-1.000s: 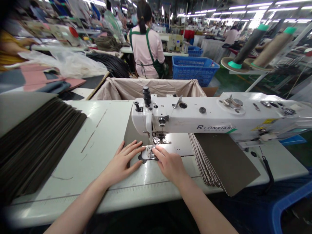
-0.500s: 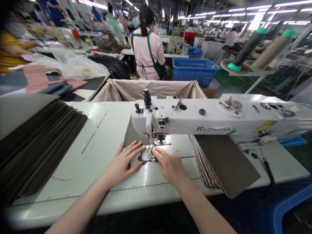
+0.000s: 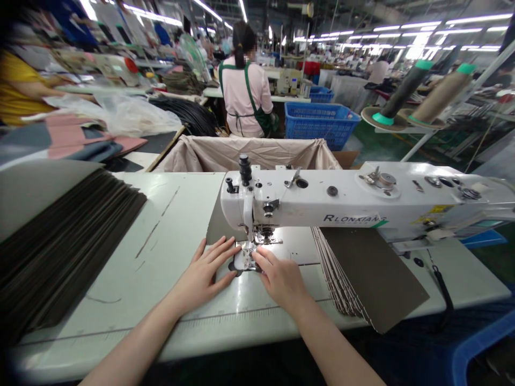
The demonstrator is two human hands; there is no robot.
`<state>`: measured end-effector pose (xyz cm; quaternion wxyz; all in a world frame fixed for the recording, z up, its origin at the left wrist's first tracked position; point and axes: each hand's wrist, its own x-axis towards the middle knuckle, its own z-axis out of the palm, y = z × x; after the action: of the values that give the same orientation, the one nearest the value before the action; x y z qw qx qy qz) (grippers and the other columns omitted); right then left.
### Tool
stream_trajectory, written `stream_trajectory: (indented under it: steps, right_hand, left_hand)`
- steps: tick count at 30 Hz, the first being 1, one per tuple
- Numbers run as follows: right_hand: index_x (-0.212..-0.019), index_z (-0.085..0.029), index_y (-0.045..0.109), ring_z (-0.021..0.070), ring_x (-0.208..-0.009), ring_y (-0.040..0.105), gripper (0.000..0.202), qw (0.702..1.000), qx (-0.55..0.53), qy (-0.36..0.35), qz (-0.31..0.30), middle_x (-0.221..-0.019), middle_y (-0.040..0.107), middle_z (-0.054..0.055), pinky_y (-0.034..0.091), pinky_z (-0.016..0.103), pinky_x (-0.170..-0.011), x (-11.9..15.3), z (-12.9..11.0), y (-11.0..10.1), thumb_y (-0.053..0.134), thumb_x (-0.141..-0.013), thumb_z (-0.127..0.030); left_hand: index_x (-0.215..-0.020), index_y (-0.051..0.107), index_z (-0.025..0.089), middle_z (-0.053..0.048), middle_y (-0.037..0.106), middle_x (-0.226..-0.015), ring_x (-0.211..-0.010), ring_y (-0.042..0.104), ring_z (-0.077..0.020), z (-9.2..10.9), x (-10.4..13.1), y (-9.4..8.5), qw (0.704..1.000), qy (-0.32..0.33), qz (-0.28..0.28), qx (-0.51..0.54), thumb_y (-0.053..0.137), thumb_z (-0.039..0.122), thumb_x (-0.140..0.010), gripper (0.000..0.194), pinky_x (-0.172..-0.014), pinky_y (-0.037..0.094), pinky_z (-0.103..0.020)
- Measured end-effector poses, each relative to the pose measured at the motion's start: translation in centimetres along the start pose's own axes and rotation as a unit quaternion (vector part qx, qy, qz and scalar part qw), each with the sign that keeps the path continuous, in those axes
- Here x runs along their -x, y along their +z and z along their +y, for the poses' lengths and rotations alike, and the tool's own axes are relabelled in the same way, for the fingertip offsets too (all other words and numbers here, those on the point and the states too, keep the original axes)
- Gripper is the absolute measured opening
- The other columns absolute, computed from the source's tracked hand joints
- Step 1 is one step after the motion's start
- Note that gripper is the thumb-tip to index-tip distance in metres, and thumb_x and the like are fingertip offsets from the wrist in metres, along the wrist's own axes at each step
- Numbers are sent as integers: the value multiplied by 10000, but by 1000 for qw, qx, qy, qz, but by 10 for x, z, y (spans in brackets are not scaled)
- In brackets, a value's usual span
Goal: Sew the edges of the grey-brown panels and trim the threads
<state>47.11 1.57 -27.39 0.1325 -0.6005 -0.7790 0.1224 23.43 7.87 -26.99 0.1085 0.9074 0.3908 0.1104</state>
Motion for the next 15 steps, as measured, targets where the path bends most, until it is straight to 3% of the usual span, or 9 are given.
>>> stream_trajectory:
  steps: [15]
  right_hand:
    - [-1415,-304,432,198,-1162,579,549,1000,1,2,5,-1492,432,-18,487,332,-942,0,0,1,493,-891,-153]
  left_hand:
    - [-1475,336,341,-33,334,-1558,-1449,245,-282,0,0,0,1000,6,11,4,474,461,-947,559,-1171,65,-585]
